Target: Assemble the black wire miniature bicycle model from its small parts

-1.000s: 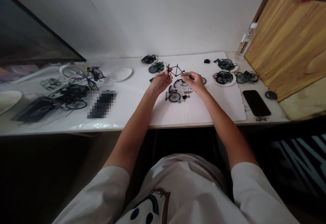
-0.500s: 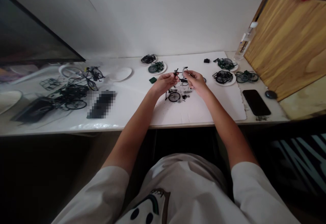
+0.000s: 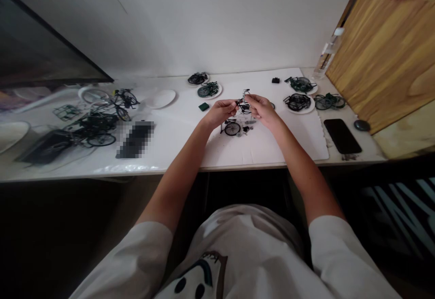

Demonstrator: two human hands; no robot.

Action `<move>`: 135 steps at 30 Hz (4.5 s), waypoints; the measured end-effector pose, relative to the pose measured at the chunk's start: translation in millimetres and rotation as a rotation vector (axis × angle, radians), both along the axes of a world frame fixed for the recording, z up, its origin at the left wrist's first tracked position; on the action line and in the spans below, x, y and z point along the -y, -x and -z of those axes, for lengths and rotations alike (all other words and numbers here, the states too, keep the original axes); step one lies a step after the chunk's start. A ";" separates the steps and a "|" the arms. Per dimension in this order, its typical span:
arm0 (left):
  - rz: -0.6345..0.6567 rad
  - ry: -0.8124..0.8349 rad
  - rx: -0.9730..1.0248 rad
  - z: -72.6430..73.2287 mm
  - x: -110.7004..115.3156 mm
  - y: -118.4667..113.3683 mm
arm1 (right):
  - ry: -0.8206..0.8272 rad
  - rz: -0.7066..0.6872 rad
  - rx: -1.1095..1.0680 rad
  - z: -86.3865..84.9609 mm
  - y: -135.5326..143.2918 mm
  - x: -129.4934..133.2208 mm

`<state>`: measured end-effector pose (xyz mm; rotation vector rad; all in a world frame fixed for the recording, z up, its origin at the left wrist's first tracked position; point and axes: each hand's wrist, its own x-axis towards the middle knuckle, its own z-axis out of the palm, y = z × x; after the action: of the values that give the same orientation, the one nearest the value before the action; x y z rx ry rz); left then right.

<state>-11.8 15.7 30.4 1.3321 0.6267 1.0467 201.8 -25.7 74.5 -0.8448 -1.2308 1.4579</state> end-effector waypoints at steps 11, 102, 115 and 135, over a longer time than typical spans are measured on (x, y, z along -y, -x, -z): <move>-0.006 -0.096 -0.065 0.3 1.1 -0.3 | 0.013 -0.034 0.017 3.0 -3.9 -3.0; -0.637 -0.522 -0.401 4.5 -0.1 -13.6 | -0.016 -0.114 0.121 10.4 7.1 1.6; -0.530 -0.349 -0.261 0.3 -2.5 -9.3 | -0.213 0.214 0.253 12.0 9.2 2.2; -0.331 -0.355 -0.242 -2.2 7.6 -10.7 | -0.384 0.310 0.328 28.2 4.5 -12.6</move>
<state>-1.1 8.1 32.7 1.7208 0.8942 1.3185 197.3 -13.1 46.3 -0.9788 -1.4859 0.8198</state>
